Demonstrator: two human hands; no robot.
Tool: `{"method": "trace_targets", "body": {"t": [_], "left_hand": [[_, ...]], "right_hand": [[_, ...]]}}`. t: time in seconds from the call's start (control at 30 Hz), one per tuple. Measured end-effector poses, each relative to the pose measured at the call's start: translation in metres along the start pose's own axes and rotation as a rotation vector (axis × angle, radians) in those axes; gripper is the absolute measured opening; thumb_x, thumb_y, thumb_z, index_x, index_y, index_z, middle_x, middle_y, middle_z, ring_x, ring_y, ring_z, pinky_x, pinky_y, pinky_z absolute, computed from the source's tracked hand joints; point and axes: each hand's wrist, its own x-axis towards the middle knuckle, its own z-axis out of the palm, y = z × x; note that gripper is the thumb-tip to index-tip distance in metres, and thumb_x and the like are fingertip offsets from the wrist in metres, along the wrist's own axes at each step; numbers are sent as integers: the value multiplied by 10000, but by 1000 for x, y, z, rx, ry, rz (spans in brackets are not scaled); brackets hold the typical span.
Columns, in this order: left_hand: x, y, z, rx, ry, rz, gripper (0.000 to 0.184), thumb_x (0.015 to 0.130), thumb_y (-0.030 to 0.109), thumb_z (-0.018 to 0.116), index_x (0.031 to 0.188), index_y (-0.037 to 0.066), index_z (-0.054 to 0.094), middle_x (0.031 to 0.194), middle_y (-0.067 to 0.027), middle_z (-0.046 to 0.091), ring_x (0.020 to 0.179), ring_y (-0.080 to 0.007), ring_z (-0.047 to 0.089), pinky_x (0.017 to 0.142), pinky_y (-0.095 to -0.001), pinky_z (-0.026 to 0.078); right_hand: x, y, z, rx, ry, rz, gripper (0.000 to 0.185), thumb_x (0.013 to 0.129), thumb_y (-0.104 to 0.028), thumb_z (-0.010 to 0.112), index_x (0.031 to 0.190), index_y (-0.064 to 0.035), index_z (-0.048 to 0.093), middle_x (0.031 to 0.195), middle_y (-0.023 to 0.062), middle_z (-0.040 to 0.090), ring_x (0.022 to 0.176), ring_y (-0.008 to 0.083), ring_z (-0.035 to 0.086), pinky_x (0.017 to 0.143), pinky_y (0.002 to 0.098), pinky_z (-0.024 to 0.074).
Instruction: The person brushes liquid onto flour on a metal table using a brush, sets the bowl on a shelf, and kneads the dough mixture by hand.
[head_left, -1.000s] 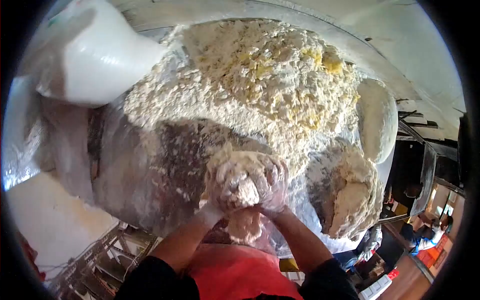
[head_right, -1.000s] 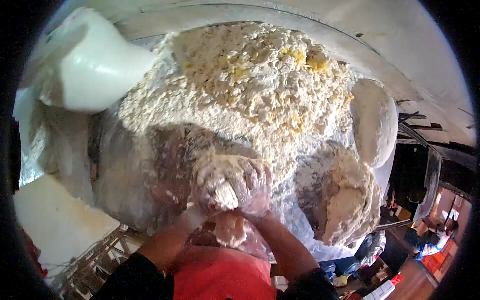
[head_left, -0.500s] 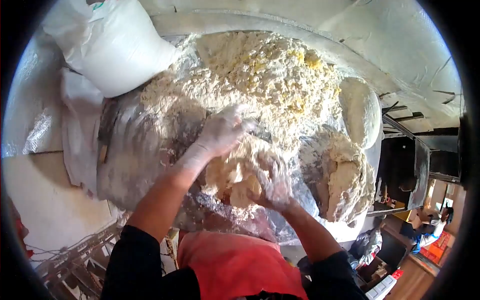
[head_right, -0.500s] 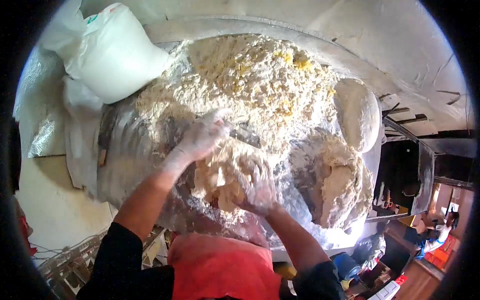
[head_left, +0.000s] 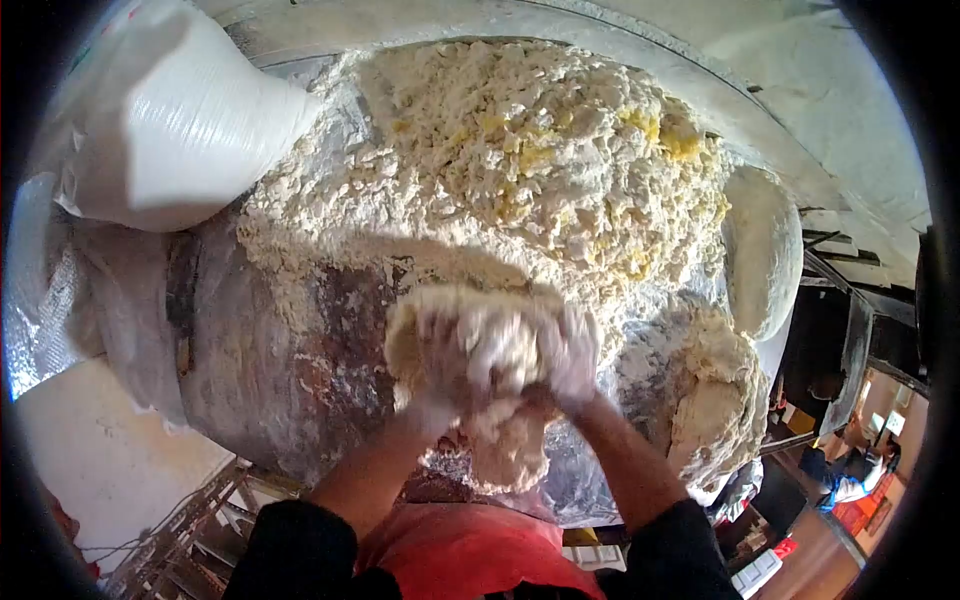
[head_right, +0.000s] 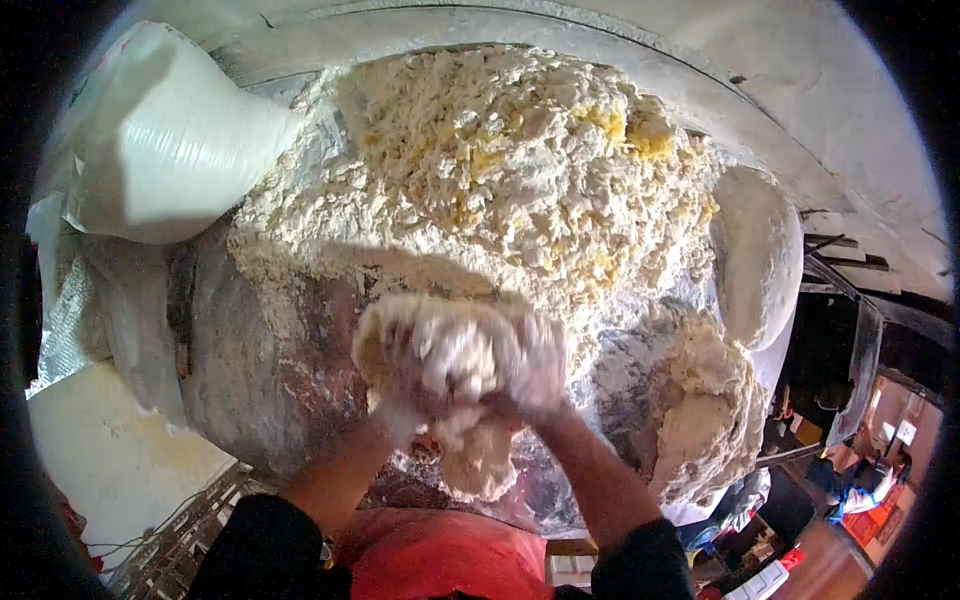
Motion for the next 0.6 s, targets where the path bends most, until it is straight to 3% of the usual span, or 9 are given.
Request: {"method": "trace_targets", "body": {"t": [0.03, 0.1, 0.17, 0.23, 0.27, 0.37, 0.4, 0.47, 0.6], "left_hand": [[25, -4, 4, -48, 86, 9, 953, 728, 747, 675, 1490, 191, 539, 1554, -128, 433, 1470, -437, 298, 1221, -650, 131], [87, 19, -44, -13, 256, 56, 556, 830, 451, 722, 1269, 113, 666, 1170, -152, 667, 1119, -364, 619, 1061, -568, 410], [87, -7, -18, 74, 207, 119, 571, 843, 501, 726, 1273, 129, 668, 1130, -155, 680, 992, -373, 659, 982, -571, 473], [106, 24, -72, -27, -127, -76, 607, 863, 578, 712, 1281, 141, 665, 1079, -149, 686, 887, -376, 684, 901, -585, 525], [115, 19, -88, -12, -271, -59, 638, 891, 650, 635, 1295, 157, 656, 1042, -144, 677, 927, -359, 685, 884, -568, 537], [99, 78, -177, 250, -589, 46, 641, 951, 697, 524, 1305, 178, 649, 1098, -144, 664, 1071, -331, 656, 890, -531, 530], [48, 62, -132, 483, -302, 232, 601, 954, 667, 538, 1280, 177, 660, 1192, -134, 650, 1121, -327, 611, 911, -539, 494], [-5, 67, -119, 157, -276, 321, 585, 860, 595, 653, 1278, 187, 663, 1282, -148, 628, 1179, -322, 584, 977, -562, 456], [-96, 91, -83, -23, 160, 147, 665, 840, 650, 660, 1152, 67, 726, 1174, -134, 692, 1180, -370, 602, 1032, -556, 457]], "right_hand": [[10, 13, -1, 10, 5, -3, 961, 594, -484, 891, 1409, -103, 553, 1249, 179, 637, 1133, 363, 591, 919, 540, 475], [6, 65, 35, -29, 160, -200, 988, 678, -595, 866, 1427, -52, 521, 1286, 239, 628, 1091, 401, 610, 887, 539, 504], [53, -4, -24, -19, -671, 637, 1007, 685, -551, 902, 1449, -41, 490, 1293, 241, 623, 1124, 417, 603, 902, 538, 503], [1, -4, 11, 22, -159, 389, 998, 687, -531, 895, 1454, -43, 482, 1330, 211, 608, 1187, 405, 584, 950, 518, 483], [-25, -26, -4, -50, 132, -16, 955, 724, -543, 844, 1459, -53, 482, 1410, 194, 563, 1262, 389, 554, 1004, 530, 450], [-125, -64, -18, -35, 233, -227, 689, 783, -352, 782, 1391, -110, 568, 1476, 171, 528, 1319, 407, 510, 1068, 624, 388], [-148, -72, -21, -138, 132, -191, 630, 793, -354, 794, 1351, -139, 596, 1433, 153, 562, 1280, 386, 542, 1045, 611, 405], [-169, -85, -41, -68, 24, -131, 666, 779, -319, 809, 1373, -131, 575, 1374, 166, 572, 1294, 378, 510, 1044, 589, 393], [-148, -89, -37, -177, -81, -74, 606, 801, -383, 717, 1376, -213, 624, 1406, 131, 571, 1295, 361, 526, 1110, 638, 348]]}}
